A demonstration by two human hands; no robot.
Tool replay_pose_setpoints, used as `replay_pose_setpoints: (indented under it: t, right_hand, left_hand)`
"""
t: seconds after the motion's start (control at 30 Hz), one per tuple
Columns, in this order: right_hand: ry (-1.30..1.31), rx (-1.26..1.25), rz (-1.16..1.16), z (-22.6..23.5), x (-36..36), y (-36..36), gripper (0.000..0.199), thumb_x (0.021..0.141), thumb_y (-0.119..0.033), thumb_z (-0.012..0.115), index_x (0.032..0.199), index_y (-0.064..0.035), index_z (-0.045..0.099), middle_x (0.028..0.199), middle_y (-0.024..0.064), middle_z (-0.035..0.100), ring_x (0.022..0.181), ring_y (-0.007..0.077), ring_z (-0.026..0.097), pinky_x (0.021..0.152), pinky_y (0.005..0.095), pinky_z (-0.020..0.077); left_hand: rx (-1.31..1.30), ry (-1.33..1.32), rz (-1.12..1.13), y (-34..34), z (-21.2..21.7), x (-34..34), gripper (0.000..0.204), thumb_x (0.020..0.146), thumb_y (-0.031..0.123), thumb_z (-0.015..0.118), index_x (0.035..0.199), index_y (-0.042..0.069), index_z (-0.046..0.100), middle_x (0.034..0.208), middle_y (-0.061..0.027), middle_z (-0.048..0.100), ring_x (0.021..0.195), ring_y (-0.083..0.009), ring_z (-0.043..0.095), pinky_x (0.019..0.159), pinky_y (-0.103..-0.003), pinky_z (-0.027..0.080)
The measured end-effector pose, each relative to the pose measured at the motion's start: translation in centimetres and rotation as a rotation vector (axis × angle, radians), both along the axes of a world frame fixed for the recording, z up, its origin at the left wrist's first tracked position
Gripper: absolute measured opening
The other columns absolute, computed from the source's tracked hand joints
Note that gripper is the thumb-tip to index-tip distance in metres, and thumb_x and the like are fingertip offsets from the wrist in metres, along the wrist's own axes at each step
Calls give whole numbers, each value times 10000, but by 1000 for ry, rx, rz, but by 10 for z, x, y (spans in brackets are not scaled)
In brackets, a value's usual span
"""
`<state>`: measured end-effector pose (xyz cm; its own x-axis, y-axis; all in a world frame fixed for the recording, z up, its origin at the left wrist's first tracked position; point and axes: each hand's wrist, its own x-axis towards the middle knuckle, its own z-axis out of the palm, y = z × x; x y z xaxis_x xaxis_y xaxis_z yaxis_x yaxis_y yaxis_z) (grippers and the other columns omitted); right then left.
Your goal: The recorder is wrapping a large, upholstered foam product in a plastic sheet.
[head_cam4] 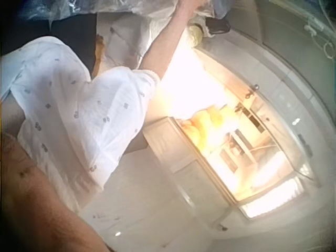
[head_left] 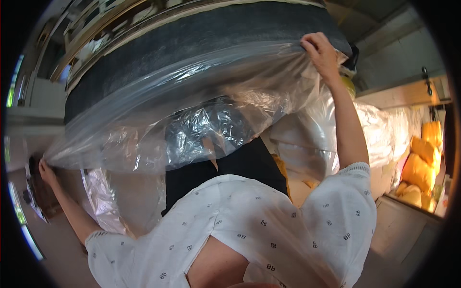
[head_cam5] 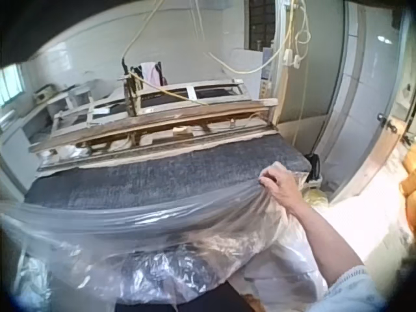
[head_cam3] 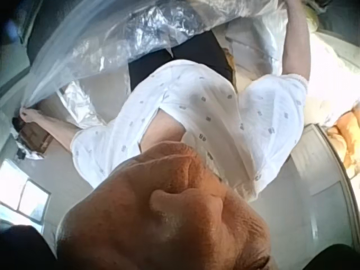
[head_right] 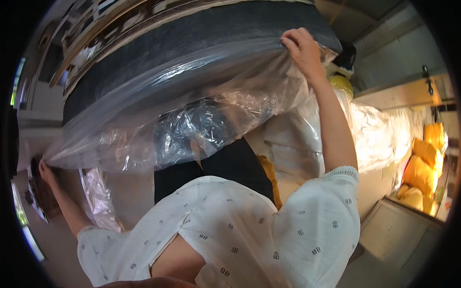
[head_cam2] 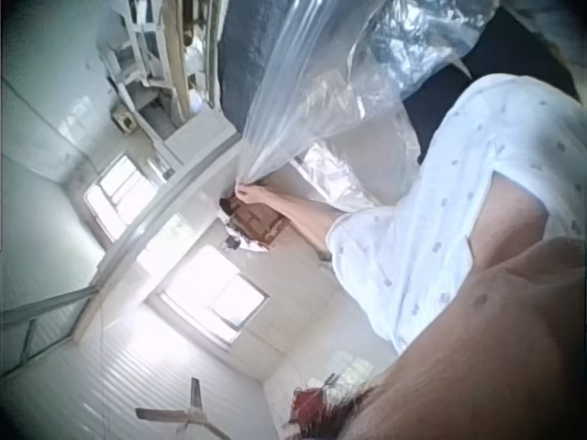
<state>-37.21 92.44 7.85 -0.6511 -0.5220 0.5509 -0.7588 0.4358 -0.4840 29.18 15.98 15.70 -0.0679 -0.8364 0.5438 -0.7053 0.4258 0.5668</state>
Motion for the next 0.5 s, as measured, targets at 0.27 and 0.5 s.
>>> replay_pose_setpoints:
  t: [0.27,0.5]
  right_hand:
    - [-200,-435,-241,117,-135,18,357,907,-285,476,1035,40,551,1002,150,605,935,250,576,847,328,430]
    - [-14,-69,-365,-30,-230,9,352,888,-322,544,1024,-3,605,966,108,637,874,216,579,798,311,438]
  left_hand:
    - [290,625,-164,93,-16,-226,300,888,308,447,737,74,558,707,-46,500,639,-162,494,569,-354,406]
    - [10,316,-155,43,-103,-293,235,842,237,541,915,29,620,775,-53,645,735,-133,601,697,-260,454]
